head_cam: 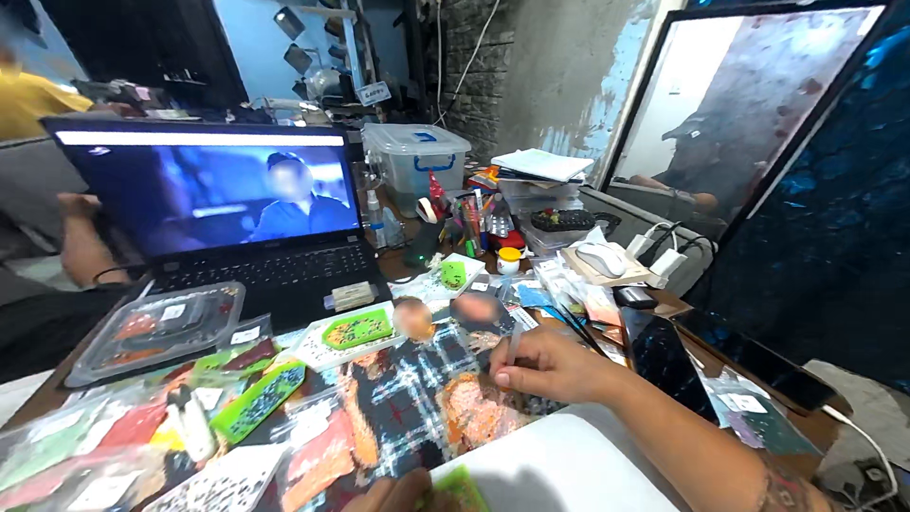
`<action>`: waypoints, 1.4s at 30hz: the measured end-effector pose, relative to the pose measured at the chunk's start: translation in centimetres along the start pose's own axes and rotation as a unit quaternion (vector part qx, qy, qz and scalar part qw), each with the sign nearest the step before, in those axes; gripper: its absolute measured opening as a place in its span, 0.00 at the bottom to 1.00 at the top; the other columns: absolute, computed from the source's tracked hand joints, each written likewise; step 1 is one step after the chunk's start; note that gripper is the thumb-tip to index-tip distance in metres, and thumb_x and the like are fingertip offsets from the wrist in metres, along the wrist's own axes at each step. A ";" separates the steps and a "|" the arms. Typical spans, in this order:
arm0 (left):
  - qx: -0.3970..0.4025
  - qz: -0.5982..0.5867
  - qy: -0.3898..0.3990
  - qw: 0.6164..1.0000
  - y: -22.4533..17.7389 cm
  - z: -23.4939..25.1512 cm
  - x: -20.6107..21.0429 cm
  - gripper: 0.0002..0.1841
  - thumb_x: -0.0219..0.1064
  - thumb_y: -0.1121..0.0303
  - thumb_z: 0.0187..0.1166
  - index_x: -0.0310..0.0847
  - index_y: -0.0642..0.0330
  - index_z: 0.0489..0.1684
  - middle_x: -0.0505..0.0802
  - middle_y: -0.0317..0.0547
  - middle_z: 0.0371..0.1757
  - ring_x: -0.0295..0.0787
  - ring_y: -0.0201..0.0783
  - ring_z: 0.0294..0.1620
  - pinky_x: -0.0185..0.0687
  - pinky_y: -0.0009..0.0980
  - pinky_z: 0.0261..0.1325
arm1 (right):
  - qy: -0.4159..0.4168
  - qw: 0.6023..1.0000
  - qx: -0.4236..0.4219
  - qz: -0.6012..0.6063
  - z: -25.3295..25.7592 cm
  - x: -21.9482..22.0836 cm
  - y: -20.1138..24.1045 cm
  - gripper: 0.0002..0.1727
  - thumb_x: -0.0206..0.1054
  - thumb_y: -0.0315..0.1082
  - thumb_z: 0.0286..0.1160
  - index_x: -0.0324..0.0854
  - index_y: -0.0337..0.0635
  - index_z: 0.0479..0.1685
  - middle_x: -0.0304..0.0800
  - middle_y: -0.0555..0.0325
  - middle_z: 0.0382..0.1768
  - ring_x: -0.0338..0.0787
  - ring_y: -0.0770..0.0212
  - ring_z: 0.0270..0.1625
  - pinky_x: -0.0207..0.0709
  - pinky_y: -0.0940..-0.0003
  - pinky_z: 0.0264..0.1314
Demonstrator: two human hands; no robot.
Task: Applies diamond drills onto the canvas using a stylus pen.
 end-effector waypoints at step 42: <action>0.023 0.019 -0.051 0.998 0.0 0.3 -0.2 0.20 0.70 0.59 0.81 0.89 0.65 0.62 0.90 0.65 0.58 0.90 0.65 0.52 0.86 0.57 0.52 | 0.027 0.984 -0.148 0.096 -0.3 6.2 3.5 0.21 0.56 0.41 0.92 0.82 0.29 0.44 0.89 0.51 0.37 0.86 0.76 0.39 0.79 0.83 0.46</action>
Point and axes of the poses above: each hand's wrist, its own z-axis towards the middle knuckle, its own x-axis out of the palm, y = z × x, the point moved 8 cm from there along z, towards the middle knuckle
